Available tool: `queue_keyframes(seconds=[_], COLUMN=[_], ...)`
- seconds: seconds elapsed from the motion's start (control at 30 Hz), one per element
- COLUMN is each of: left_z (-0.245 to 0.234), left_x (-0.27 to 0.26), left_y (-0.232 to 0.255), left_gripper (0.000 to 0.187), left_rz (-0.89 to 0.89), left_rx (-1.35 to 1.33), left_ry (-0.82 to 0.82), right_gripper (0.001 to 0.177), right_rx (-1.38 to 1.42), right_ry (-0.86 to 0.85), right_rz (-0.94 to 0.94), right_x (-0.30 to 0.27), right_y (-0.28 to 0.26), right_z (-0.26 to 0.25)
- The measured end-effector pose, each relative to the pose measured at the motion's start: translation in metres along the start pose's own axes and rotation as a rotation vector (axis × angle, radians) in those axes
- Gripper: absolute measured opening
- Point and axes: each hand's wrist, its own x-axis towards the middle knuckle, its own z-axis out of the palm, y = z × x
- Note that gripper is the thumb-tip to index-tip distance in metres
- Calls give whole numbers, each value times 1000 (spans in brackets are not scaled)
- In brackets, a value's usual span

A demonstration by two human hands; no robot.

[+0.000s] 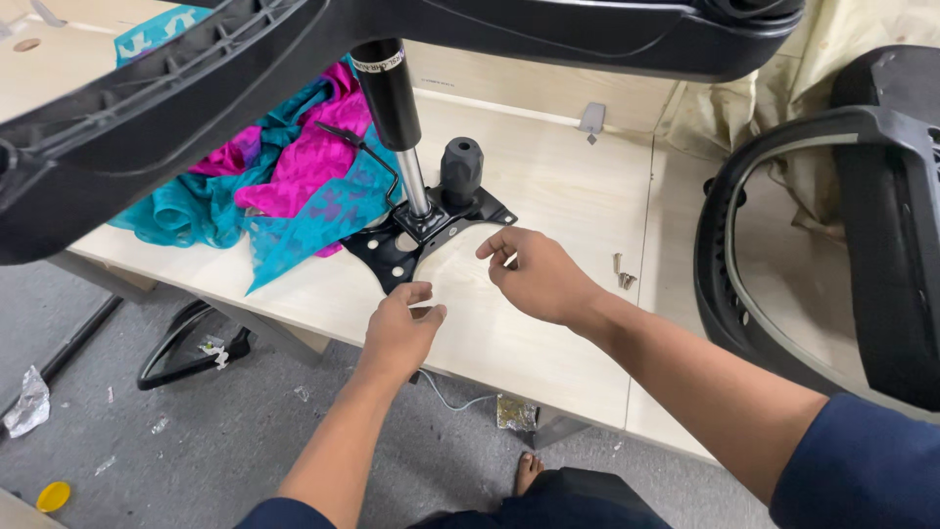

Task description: The person attaches a metal mounting bracket to the underside of an office chair seat using a screwdriver and screws. They align the bracket, insert screws, and tighten them to secure the connection.

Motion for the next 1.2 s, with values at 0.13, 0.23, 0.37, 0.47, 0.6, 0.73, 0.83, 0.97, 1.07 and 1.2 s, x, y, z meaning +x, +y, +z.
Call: queue_keyframes(seconds=[0.13, 0.23, 0.37, 0.47, 0.6, 0.73, 0.83, 0.97, 1.07, 1.2], left_z=[18, 30, 37, 38, 37, 40, 40, 40, 43, 41], left_x=[13, 15, 21, 27, 34, 36, 39, 49, 63, 84], left_y=[-1, 1, 9, 6, -5, -18, -22, -21, -19, -19], left_gripper=[54, 56, 58, 59, 59, 57, 54, 49, 46, 47], left_rz=[18, 9, -32, -28, 6, 39, 69, 91, 146, 295], left_rx=[84, 113, 84, 99, 120, 111, 80, 31, -9, 8], left_ry=[112, 186, 181, 183, 184, 213, 243, 286, 313, 378], right_gripper=[29, 30, 33, 36, 39, 43, 47, 38, 28, 18], right_rx=[-16, -11, 22, 121, 261, 579, 861, 1141, 1235, 1296], right_ry=[-43, -68, -104, -159, -232, -296, -326, -328, -334, -367], right_rz=[-42, -50, 54, 135, 220, 355, 468, 541, 481, 377], right_x=[13, 18, 27, 36, 53, 68, 73, 83, 93, 109], right_y=[16, 22, 20, 21, 33, 52, 66, 78, 81, 78], right_z=[-13, -20, -27, -20, 1, 30, 50, 69, 74, 78])
